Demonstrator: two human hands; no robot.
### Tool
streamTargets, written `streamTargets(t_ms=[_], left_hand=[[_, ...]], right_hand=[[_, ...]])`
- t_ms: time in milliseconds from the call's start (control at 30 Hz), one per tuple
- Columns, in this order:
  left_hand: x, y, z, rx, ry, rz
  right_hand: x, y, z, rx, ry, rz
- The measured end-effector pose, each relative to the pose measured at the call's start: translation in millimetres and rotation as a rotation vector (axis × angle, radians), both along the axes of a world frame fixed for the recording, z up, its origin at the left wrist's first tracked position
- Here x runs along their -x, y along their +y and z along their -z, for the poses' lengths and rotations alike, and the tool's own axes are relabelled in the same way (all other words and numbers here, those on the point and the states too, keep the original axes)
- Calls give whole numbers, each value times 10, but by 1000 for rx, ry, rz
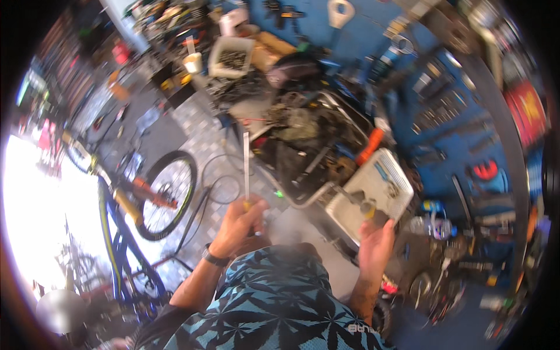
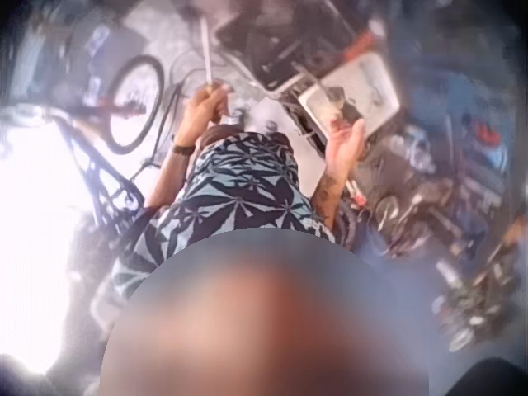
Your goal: The person uses a screwdriver to adjust components on a bicycle handlebar, then uses two screwdrivers to tighten bolts on the front fork. The person is sitting on the floor during the task.
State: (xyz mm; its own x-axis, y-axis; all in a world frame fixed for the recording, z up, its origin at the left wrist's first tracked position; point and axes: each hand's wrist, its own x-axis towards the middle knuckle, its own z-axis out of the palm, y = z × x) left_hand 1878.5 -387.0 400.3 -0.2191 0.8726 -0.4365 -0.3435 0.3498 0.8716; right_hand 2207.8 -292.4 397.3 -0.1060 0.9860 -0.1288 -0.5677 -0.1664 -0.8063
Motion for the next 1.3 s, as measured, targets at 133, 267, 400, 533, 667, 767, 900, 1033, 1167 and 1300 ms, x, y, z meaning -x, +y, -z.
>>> streamTargets(t_ms=[133, 267, 400, 533, 667, 767, 900, 1033, 1167, 1300], left_hand=[[195, -121, 203, 102, 102, -34], [374, -571, 454, 289, 262, -212], [637, -1288, 638, 516, 444, -330], [996, -1930, 821, 730, 784, -123], [1214, -2398, 776, 897, 633, -284], [1202, -2609, 621, 990, 339, -385], [1003, -2700, 336, 1102, 453, -537], [768, -2601, -242, 1208, 391, -823], [767, -2213, -1224, 1172, 421, -1001], [1221, -1436, -1899, 1385, 366, -1330]], right_hand=[[631, -157, 147, 373, 147, -489], [1279, -8, 277, 422, 13, -1094], [2149, 239, 443, 262, -268, -1251], [3238, 406, 692, 68, -415, -1271], [4266, 568, 880, 4, -536, -1222], [5084, 646, 1007, 29, -529, -1201], [6673, 708, 1399, -107, -526, -1256], [8373, 925, 2024, -91, -746, -1270], [9221, 1501, 2548, -264, -864, -1321], [9459, 2055, 2823, -324, -956, -1332]])
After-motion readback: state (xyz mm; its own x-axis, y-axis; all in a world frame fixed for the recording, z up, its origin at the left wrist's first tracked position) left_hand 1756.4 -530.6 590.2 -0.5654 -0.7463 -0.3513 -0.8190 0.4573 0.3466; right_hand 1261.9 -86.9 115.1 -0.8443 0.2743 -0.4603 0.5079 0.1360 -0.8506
